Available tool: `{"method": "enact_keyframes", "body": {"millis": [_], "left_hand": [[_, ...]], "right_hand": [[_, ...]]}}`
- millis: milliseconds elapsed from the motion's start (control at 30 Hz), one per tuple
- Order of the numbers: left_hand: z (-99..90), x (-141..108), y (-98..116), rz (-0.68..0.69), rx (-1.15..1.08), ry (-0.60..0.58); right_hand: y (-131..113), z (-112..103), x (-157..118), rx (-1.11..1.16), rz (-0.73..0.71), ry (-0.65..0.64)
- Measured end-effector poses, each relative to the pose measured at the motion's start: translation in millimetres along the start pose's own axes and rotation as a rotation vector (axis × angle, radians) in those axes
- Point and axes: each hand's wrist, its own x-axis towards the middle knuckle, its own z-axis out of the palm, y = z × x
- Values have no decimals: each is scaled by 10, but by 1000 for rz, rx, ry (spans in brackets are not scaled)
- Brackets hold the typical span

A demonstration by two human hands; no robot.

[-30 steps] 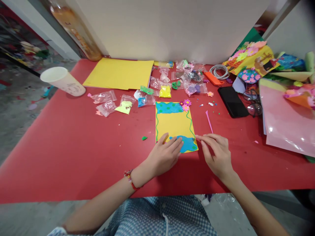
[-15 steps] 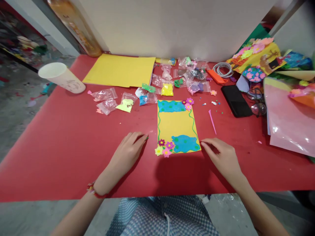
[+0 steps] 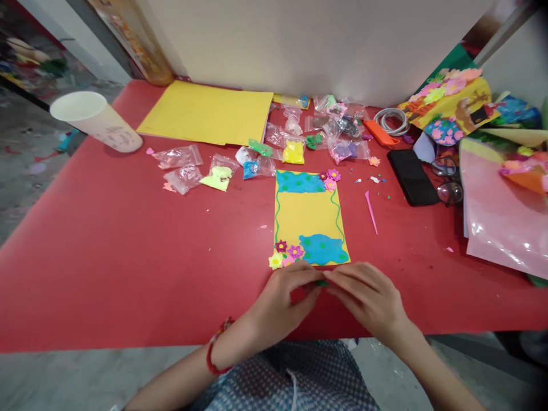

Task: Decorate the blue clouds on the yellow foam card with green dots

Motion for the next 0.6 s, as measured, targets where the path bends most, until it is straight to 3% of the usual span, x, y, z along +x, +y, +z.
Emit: {"method": "enact_keyframes", "body": {"millis": [100,333,500,600], "left_hand": [[88,22,0,-158,-232,-70],[56,36,-65,-485,-688,-228],[23,59,-59,-492,-710,-269],[-18,51,-65,-415,-587,-172]], "right_hand": [[-71,31,-1,90,17,-15],[-81,26,-53,81,-82,-34],[-81,-40,-46,53,-115,-34],[-33,-141,-74,143,147,109]]}}
